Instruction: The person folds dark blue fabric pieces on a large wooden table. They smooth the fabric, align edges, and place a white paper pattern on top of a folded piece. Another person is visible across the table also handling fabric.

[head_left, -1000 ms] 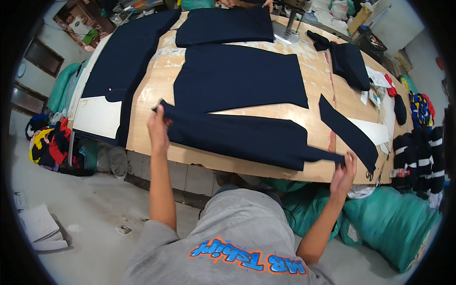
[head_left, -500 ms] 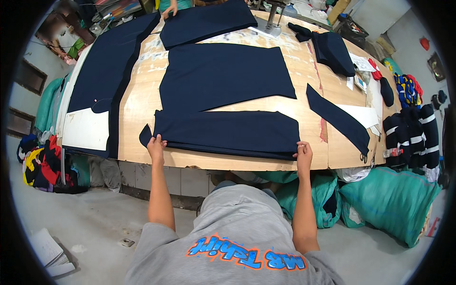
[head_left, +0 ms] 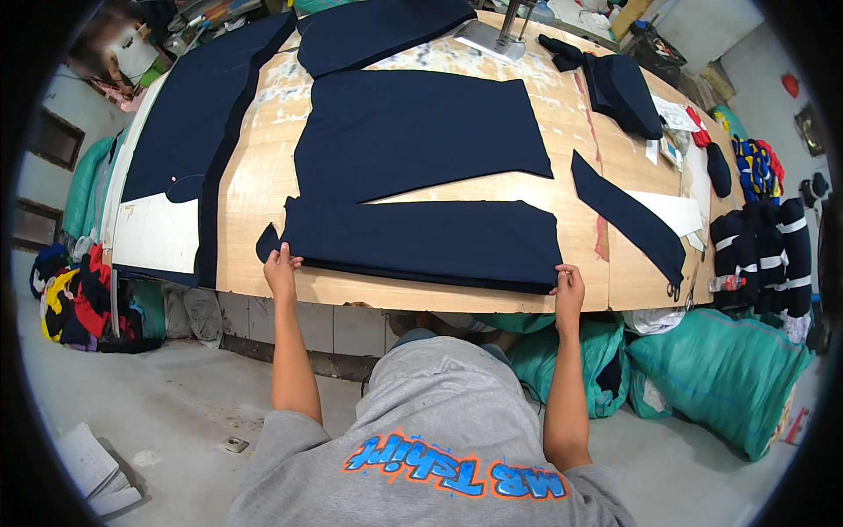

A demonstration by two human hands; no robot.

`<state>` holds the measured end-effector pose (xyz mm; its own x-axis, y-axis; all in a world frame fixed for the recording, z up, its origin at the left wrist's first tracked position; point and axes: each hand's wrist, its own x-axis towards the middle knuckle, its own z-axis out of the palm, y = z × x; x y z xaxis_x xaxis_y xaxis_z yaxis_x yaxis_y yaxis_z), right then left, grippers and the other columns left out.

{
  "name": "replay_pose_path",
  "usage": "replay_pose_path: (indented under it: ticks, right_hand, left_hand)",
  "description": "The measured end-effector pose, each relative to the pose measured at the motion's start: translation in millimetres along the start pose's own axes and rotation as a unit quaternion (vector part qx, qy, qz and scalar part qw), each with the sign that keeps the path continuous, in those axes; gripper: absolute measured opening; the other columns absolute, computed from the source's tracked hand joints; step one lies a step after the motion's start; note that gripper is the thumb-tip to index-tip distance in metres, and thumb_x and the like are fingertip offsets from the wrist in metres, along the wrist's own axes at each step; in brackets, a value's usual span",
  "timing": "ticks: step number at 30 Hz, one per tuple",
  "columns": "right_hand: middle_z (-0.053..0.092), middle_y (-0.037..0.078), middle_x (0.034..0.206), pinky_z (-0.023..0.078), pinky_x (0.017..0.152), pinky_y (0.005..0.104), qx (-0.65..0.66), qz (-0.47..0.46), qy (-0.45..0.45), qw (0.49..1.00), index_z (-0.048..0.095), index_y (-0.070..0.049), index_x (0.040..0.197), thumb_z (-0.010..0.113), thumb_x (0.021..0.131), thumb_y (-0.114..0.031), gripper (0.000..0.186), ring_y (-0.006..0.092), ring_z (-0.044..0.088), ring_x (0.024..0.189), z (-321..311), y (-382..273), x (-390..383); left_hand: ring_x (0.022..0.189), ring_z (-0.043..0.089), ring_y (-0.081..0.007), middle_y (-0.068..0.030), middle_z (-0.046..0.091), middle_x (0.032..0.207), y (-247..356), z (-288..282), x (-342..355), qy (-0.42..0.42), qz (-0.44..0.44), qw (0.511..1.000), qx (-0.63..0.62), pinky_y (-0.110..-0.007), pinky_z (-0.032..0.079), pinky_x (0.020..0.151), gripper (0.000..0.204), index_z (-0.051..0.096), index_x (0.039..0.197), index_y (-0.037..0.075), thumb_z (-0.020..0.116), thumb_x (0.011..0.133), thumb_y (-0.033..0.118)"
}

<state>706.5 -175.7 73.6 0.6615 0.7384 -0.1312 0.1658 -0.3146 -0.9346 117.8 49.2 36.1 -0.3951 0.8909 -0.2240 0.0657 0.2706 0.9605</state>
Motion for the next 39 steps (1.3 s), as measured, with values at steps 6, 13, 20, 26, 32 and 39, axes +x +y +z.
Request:
replay_pose_path:
  ticks: [6, 13, 20, 26, 32, 39]
  right_hand:
    - [0.054, -0.001, 0.081, 0.045, 0.060, 0.0267, -0.048, 0.040, -0.008, 0.998, 0.068, -0.006, 0.113, 0.053, 0.110, -0.009, 0.016, 0.0080, 0.048, 0.063, 3.7, 18.3, -11.8]
    - [0.062, 0.004, 0.085, 0.049, 0.073, 0.0335, -0.136, 0.002, -0.001, 0.991, 0.069, -0.005, 0.115, 0.060, 0.106, -0.006, 0.013, 0.0143, 0.058, 0.077, 9.4, 29.8, -13.3]
    - [0.063, 0.006, 0.086, 0.050, 0.075, 0.0339, -0.152, -0.002, 0.002, 0.988, 0.068, -0.004, 0.115, 0.061, 0.105, -0.005, 0.012, 0.0160, 0.060, 0.079, 12.8, 14.2, -16.9]
    - [0.066, 0.006, 0.093, 0.049, 0.075, 0.0341, -0.186, -0.034, 0.001, 0.982, 0.069, -0.004, 0.113, 0.063, 0.103, -0.005, 0.012, 0.0173, 0.059, 0.080, 9.0, 29.1, -14.6]
    - [0.063, 0.002, 0.093, 0.048, 0.075, 0.0290, -0.202, -0.082, 0.019, 0.976, 0.069, -0.004, 0.112, 0.064, 0.101, -0.002, 0.012, 0.0124, 0.054, 0.079, 8.9, 10.9, -15.3]
    - [0.068, 0.014, 0.100, 0.054, 0.085, 0.0400, -0.181, -0.053, -0.029, 0.982, 0.062, -0.005, 0.119, 0.064, 0.099, 0.000, 0.022, 0.0271, 0.067, 0.091, -4.4, 35.8, -6.5]
  left_hand:
    - [0.070, 0.069, -0.0126, -0.0053, 0.069, 0.082, -21.6, -6.1, 1.2, 0.005, -0.016, 1.000, 0.022, -0.025, 0.054, 0.063, 0.032, 0.065, 0.100, 0.000, 0.067, 0.109, 0.030]
    - [0.071, 0.070, -0.0187, -0.0095, 0.075, 0.079, -3.9, -4.0, -0.7, 0.051, 0.081, 0.956, 0.276, -0.036, 0.053, 0.068, 0.035, 0.074, 0.107, 0.000, 0.073, 0.104, 0.035]
    - [0.076, 0.070, -0.0246, -0.0098, 0.074, 0.083, -0.6, -16.4, -1.6, 0.084, 0.130, 0.946, 0.284, -0.040, 0.053, 0.070, 0.036, 0.074, 0.101, 0.002, 0.077, 0.101, 0.038]
    - [0.079, 0.071, -0.0271, -0.0098, 0.074, 0.085, -4.2, -13.1, 3.2, 0.080, 0.122, 0.927, 0.346, -0.041, 0.054, 0.071, 0.034, 0.073, 0.103, 0.005, 0.075, 0.101, 0.038]
    - [0.080, 0.071, -0.0266, -0.0100, 0.074, 0.086, 0.1, -13.2, -7.2, 0.098, 0.119, 0.927, 0.343, -0.041, 0.054, 0.074, 0.032, 0.073, 0.104, 0.005, 0.075, 0.101, 0.037]
    - [0.088, 0.068, -0.0263, -0.0107, 0.071, 0.094, -8.7, -22.4, 4.9, 0.063, 0.191, 0.921, 0.335, -0.040, 0.054, 0.081, 0.027, 0.072, 0.109, 0.004, 0.076, 0.101, 0.030]
